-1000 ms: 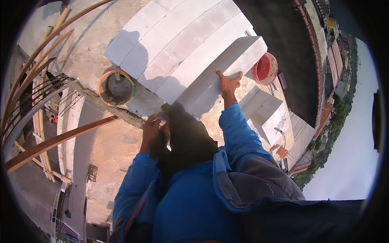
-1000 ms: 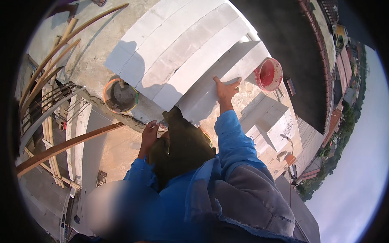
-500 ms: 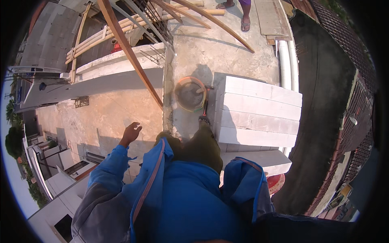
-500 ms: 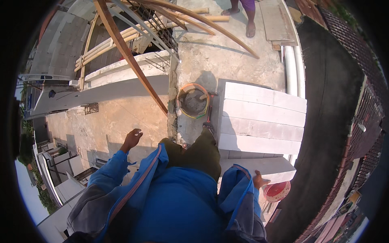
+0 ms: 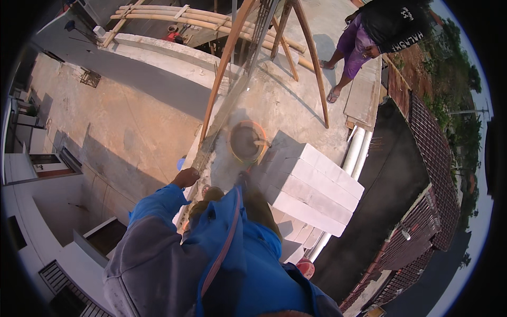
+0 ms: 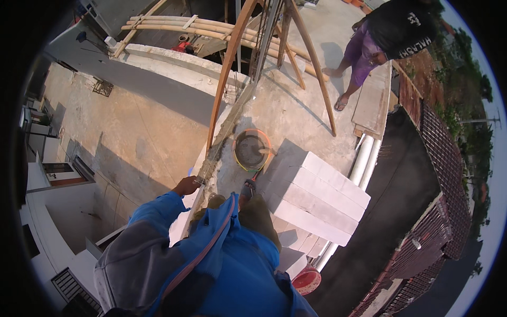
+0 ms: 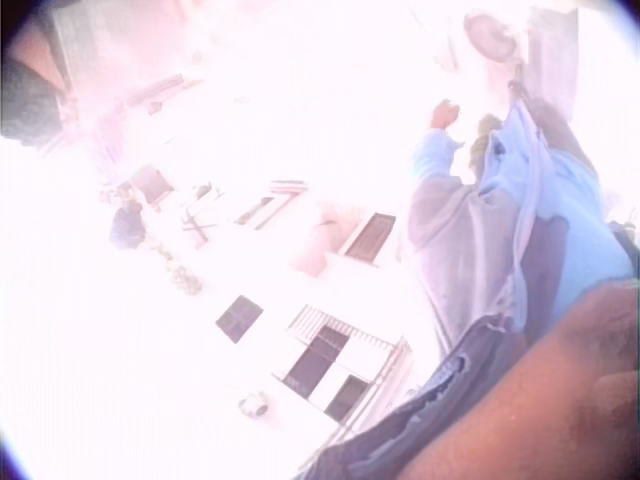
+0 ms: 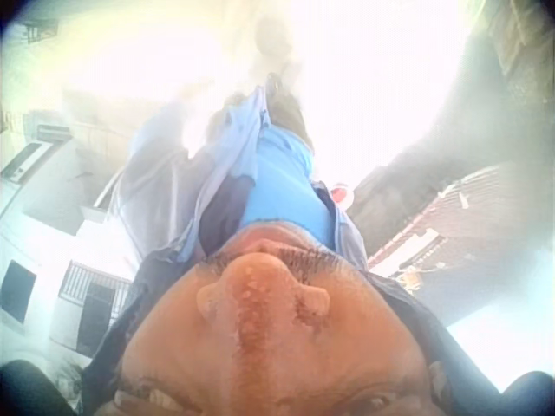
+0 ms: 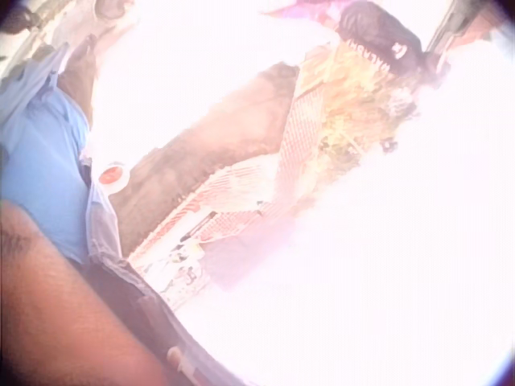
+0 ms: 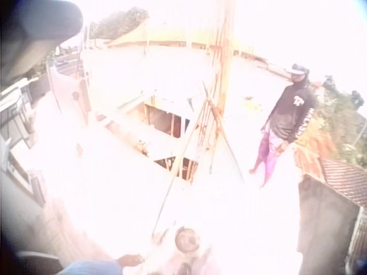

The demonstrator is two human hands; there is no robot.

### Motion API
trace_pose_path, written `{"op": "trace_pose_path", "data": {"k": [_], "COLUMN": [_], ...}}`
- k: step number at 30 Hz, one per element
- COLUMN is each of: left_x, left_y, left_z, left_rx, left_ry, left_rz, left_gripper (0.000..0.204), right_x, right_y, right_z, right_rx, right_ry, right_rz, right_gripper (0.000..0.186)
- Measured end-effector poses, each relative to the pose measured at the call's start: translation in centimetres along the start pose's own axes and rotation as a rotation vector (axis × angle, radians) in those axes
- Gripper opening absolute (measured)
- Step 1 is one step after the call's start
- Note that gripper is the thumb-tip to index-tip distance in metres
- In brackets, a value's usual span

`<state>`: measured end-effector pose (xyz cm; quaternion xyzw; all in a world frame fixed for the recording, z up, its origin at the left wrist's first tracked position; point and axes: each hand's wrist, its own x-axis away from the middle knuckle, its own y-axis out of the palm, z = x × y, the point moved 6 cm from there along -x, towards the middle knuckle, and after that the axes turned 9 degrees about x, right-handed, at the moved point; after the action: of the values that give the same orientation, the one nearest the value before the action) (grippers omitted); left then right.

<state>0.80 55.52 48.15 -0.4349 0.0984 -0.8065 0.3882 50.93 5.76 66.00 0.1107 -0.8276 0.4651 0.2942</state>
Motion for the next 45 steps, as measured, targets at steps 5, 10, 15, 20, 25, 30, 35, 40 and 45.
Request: {"op": "trace_pose_path", "data": {"k": [5,10,15,20,25,30,35,40,45], "left_x": [3.3,6.2,8.1,13.2,19.0,27.8,34.3,35.1,25.1], "left_y": [5.1,2.3,-2.5,-2.4,4.3,10.9,9.9,6.6,8.1], "left_z": [-5.2,-9.6,-13.2,-20.1,-26.9,-29.0,-27.9,-26.4,-23.1], "left_rx": [0.037,0.062,0.173,0.339,0.579,0.819,0.312,0.169,1.188], "left_ry": [-0.079,-0.156,-0.164,-0.232,-0.299,-0.316,-0.522,-0.781,-1.020], "left_rz": [-0.084,-0.064,0.202,0.380,0.402,0.637,0.516,0.498,0.531], "left_gripper": [0.057,0.054,0.053,0.054,0.048,0.040,0.043,0.039,0.084], "right_x": [3.2,8.1,12.6,15.3,18.2,22.5,26.7,28.7,28.6], "right_y": [-2.3,-2.0,1.7,3.4,4.6,8.6,16.9,28.7,43.3], "right_z": [-3.1,-4.5,-4.3,-8.3,-14.3,-22.0,-31.0,-37.5,-40.8], "right_rx": [0.247,0.478,0.737,0.978,1.202,1.486,1.753,1.872,1.991], "right_ry": [-0.190,-0.335,-0.501,-0.695,-0.900,-1.124,-1.438,-1.947,-2.324], "right_rz": [-0.074,-0.147,-0.244,-0.326,-0.330,-0.311,-0.335,-0.364,-0.568], "right_gripper": [0.128,0.123,0.119,0.115,0.111,0.107,0.122,0.121,0.105]}}
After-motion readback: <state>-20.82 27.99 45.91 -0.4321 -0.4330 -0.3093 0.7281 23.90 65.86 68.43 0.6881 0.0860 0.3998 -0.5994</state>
